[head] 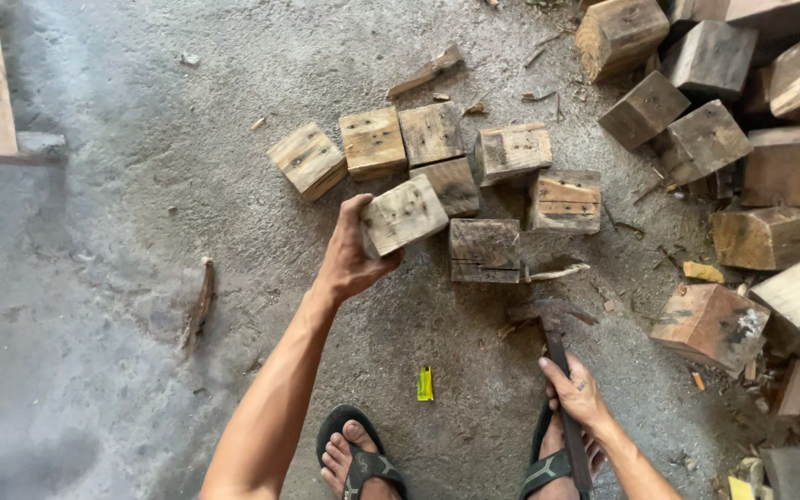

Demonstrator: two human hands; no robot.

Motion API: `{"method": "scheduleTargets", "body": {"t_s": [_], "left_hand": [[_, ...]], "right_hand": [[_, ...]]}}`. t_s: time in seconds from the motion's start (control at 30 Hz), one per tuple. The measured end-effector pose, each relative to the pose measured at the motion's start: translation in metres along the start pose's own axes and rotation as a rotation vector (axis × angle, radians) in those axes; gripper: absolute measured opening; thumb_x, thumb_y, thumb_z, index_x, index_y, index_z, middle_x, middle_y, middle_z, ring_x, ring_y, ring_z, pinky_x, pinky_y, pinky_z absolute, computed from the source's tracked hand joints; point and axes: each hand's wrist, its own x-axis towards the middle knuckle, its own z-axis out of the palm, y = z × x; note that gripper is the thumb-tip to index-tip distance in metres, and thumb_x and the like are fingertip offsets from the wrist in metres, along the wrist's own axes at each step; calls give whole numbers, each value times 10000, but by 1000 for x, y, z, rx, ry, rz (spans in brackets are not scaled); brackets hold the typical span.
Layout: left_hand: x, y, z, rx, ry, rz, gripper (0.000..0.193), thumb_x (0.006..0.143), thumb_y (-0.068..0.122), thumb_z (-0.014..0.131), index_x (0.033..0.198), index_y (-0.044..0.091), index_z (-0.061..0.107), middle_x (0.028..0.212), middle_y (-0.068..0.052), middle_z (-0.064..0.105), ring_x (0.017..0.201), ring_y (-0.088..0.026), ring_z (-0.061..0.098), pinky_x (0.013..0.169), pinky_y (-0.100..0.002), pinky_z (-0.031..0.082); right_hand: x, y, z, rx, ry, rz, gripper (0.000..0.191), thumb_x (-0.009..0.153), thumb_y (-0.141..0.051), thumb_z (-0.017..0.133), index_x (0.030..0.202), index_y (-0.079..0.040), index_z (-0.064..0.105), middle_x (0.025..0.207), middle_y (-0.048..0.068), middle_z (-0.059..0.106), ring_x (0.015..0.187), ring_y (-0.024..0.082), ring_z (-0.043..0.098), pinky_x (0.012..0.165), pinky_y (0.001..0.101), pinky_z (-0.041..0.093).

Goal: The person holds a claw hammer in one hand and uses it to pull nails out of small wooden blocks on the floor, then sets each block aside and picks up the next block from a pile, repeating the nail-pulling across many blocks.

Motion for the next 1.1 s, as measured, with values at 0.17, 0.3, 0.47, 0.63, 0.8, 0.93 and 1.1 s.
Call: {"method": "scheduleTargets", "body": {"t_s": [0.17, 0.3, 0.47, 0.63, 0.8, 0.93, 1.1], "left_hand": [[15, -9, 7, -2, 16, 93, 1074, 708, 120, 874, 1512, 169, 165, 1286, -212, 536, 1211, -364, 592, 1055, -492, 523], [23, -11, 23, -109, 113, 175, 1228, 664, 132, 860, 1529, 145, -10, 1401, -254, 474, 1283, -396, 541, 1143, -519, 399], [22, -10, 42, -54, 139, 116, 1090, 743, 240, 867, 1512, 123, 104, 1254, -213, 584, 1206, -369, 603, 1107, -522, 463], [24, -12, 47, 159, 112, 18, 1058, 681, 402, 921, 1396, 95, 204, 1162, -236, 582, 1073, -358, 619, 890, -511, 496], [23, -15, 47, 214, 65, -35, 1076, 687, 452, 913, 1402, 81, 199, 1148, -228, 584, 1043, -356, 612, 895, -502, 473], [22, -15, 50, 230, 91, -3, 1105, 666, 471, 920, 1399, 75, 194, 1183, -242, 557, 1104, -376, 593, 882, -508, 451], [30, -12, 55, 423, 156, 120, 1134, 610, 474, 926, 1381, 43, 214, 1252, -269, 512, 1113, -434, 558, 864, -516, 441]], "right_hand": [[-4, -6, -9, 347, -162, 135, 272, 906, -296, 672, 1131, -172, 584, 684, 10, 543, 484, 134, 517, 428, 300, 429], [-13, -14, -6, 526, -157, 180, 230, 938, -204, 622, 1128, -138, 511, 680, 9, 500, 474, 120, 468, 397, 284, 379], [-40, -62, -11, 239, -5, -321, 164, 988, -177, 584, 1083, -59, 523, 704, 32, 549, 511, 126, 521, 431, 268, 431], [-74, -171, -31, -103, 47, -755, 189, 979, -164, 520, 1143, -73, 506, 661, 29, 593, 501, 111, 588, 406, 263, 528], [-112, -257, -29, -122, 174, -1400, 254, 1118, -204, 543, 1230, -69, 359, 883, 60, 646, 661, 88, 615, 550, 221, 546], [-92, -279, -5, -192, 282, -1366, 341, 1073, -267, 536, 1238, 5, 416, 796, 97, 630, 627, 147, 617, 549, 295, 530], [-40, -278, 13, -775, 230, -828, 368, 1017, -293, 552, 1242, -1, 528, 730, 149, 661, 624, 319, 660, 512, 416, 514]]}}
